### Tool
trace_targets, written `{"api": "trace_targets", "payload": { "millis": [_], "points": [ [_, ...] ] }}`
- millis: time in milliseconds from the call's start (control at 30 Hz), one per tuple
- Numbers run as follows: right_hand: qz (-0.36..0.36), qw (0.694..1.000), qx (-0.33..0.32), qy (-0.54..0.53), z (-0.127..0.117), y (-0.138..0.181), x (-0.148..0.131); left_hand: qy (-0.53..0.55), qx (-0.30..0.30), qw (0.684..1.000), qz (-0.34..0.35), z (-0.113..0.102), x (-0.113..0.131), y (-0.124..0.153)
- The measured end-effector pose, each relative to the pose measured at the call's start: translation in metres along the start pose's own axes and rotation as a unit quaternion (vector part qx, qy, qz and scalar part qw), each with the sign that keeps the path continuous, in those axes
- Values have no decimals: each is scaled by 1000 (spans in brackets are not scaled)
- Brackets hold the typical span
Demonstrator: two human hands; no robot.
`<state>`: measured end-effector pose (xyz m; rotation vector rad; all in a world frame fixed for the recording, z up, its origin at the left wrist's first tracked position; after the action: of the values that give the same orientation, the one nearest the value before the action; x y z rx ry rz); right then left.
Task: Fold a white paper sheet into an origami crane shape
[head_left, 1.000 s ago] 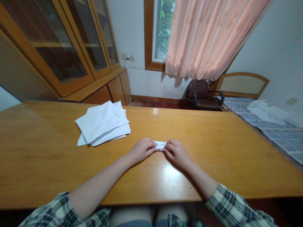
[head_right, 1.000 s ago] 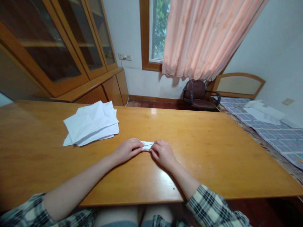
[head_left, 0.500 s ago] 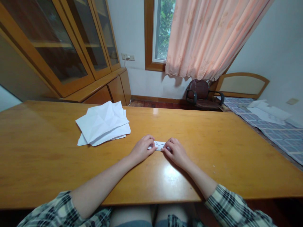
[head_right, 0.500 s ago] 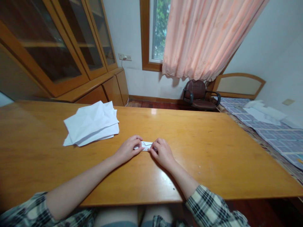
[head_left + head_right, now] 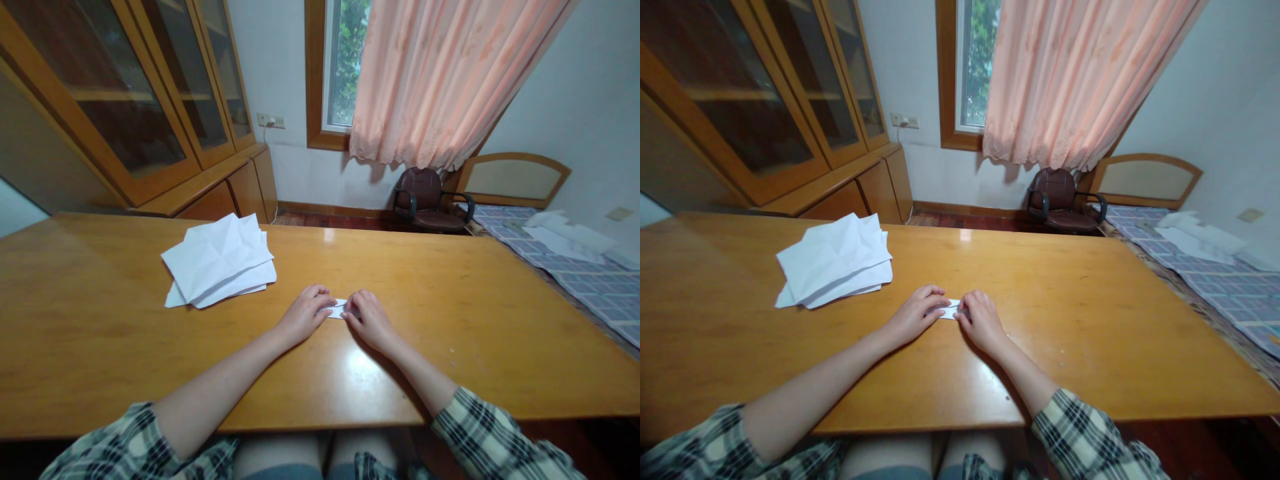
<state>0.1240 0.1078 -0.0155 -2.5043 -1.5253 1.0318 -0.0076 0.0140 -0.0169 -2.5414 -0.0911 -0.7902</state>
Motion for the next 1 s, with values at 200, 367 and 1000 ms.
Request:
{"api": "trace_targets", "payload": {
  "millis": [200, 367, 1000],
  "points": [
    [-12, 1000, -1, 23, 1, 1, -3, -5, -2, 1000, -7, 0, -1, -1],
    [-4, 996, 29, 86, -5, 7, 0, -8, -4, 1000, -7, 0, -1, 0],
    [0, 995, 45, 89, -20, 10, 12, -12, -23, 1000, -15, 0, 1, -1]
  ]
}}
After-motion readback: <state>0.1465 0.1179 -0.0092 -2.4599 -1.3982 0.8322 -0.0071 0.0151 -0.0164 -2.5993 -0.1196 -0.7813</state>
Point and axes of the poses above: each hand's wrist, its own y-axis away from the middle knuckle, its own z-axis out of the palm, x = y × z, the point moved 5 cm from there along -y, towards the middle knuckle, and after that the axes turned 7 degrees about x, right-handed, at the moved point
